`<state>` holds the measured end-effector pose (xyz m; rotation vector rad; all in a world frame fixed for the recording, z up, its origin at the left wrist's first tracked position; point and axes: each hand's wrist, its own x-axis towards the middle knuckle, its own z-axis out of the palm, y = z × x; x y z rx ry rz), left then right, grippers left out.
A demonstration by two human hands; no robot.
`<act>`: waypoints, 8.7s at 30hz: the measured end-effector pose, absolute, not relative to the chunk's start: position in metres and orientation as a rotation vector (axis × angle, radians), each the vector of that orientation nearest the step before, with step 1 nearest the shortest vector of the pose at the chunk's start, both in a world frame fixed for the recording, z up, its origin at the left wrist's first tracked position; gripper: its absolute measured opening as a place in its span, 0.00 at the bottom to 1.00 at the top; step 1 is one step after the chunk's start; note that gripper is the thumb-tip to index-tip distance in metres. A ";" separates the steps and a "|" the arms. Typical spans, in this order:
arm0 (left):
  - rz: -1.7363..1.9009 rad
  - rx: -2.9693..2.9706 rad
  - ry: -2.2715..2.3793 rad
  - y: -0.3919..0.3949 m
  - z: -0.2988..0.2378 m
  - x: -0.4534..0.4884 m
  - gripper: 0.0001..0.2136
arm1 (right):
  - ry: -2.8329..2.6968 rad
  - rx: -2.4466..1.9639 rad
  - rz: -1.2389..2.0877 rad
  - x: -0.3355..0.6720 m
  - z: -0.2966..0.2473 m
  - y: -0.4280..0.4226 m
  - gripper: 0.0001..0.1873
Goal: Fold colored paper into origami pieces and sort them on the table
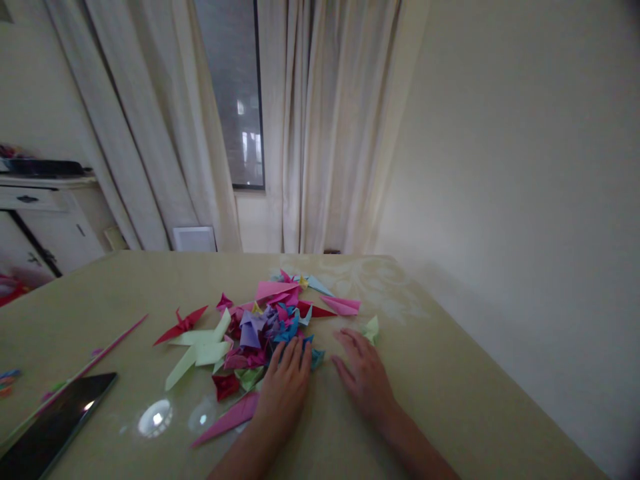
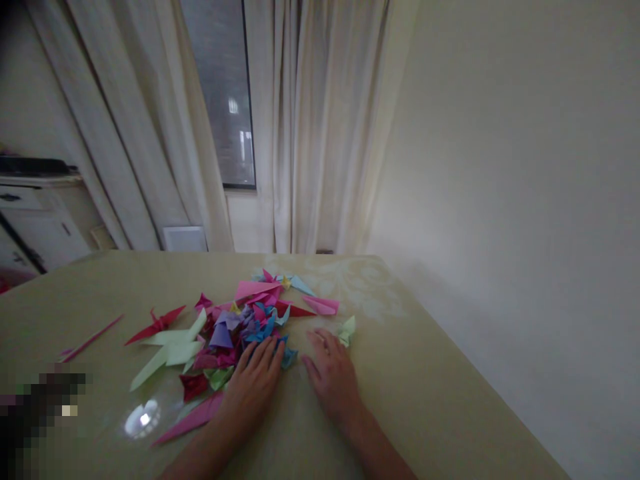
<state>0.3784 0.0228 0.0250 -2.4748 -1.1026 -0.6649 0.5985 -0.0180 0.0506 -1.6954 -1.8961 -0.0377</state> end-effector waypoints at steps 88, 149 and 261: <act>-0.697 -3.302 -0.887 0.011 0.085 0.442 0.10 | -1.950 -2.114 -0.149 0.677 0.105 -0.036 0.16; -0.213 -3.427 -1.131 0.065 0.098 0.397 0.11 | -2.145 -2.012 0.275 0.624 0.095 -0.039 0.08; -0.250 -2.662 -1.585 0.103 0.108 0.337 0.11 | -2.250 -1.470 -0.329 0.589 0.062 -0.041 0.06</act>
